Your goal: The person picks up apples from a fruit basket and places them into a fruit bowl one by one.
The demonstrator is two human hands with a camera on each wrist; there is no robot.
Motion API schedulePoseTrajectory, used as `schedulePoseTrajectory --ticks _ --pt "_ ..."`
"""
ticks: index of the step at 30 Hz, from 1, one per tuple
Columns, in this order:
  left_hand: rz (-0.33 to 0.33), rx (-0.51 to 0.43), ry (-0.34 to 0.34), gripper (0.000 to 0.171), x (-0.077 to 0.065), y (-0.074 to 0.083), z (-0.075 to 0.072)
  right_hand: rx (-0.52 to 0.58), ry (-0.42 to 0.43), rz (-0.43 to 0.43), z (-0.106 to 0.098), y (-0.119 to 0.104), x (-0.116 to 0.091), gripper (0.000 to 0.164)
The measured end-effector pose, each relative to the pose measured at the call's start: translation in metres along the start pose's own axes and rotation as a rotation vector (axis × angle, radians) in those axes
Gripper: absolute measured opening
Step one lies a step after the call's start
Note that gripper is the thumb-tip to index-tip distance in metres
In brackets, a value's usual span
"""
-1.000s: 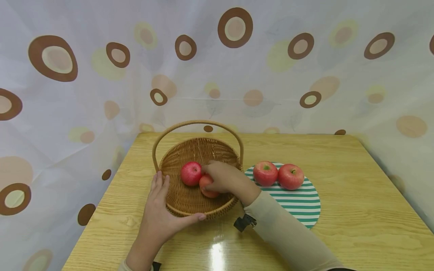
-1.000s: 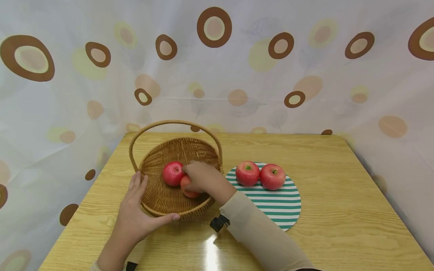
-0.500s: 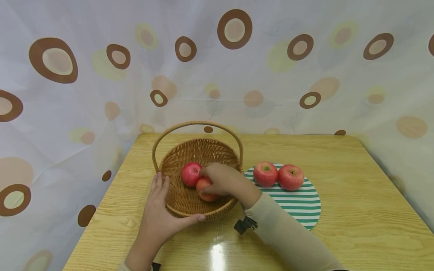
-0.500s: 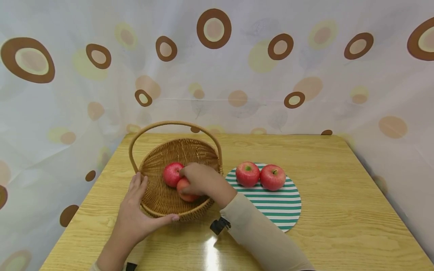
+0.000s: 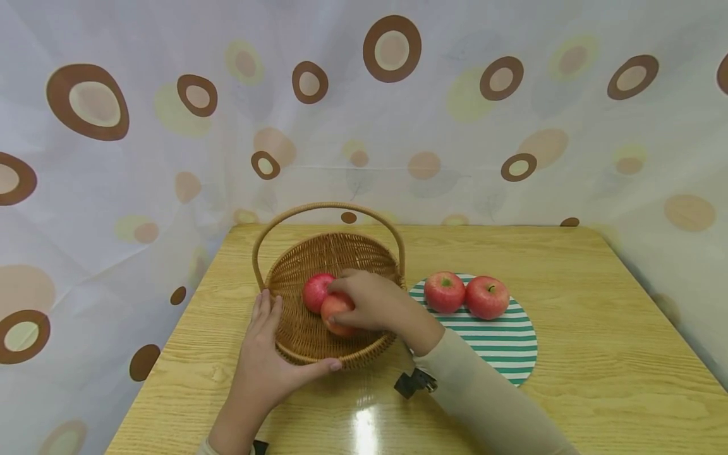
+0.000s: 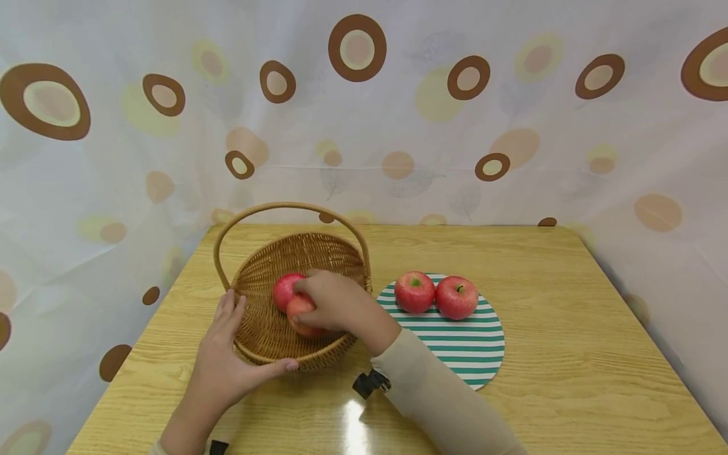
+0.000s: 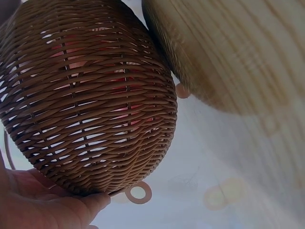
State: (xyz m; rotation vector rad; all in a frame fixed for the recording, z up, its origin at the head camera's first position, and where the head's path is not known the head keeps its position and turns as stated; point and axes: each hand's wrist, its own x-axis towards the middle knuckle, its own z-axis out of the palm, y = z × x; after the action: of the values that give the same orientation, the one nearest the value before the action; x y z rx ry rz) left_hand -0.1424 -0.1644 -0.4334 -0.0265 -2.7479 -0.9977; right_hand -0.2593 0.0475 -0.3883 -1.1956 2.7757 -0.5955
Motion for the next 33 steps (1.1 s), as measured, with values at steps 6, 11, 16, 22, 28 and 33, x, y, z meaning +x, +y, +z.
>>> schedulePoseTrajectory --ticks 6,11,16,22,28,33 --pt "-0.002 0.01 -0.003 0.15 0.001 -0.001 0.0 0.026 0.034 -0.001 -0.007 -0.006 -0.009 0.044" --pt "-0.001 0.011 -0.002 0.15 0.001 -0.001 0.0 0.043 0.048 -0.004 -0.008 -0.006 -0.015 0.044" --pt "0.011 0.011 0.008 0.15 0.001 -0.001 0.001 0.054 0.054 0.001 -0.01 -0.007 -0.019 0.044" --pt "0.016 0.004 0.007 0.149 0.001 -0.002 0.001 0.054 0.076 0.002 -0.012 -0.007 -0.022 0.045" --pt "0.012 0.001 0.006 0.149 0.001 -0.001 0.001 0.044 0.102 -0.01 -0.016 -0.006 -0.026 0.044" --pt "0.007 0.002 0.007 0.148 0.0 -0.001 0.001 0.037 0.118 -0.028 -0.017 -0.004 -0.028 0.045"
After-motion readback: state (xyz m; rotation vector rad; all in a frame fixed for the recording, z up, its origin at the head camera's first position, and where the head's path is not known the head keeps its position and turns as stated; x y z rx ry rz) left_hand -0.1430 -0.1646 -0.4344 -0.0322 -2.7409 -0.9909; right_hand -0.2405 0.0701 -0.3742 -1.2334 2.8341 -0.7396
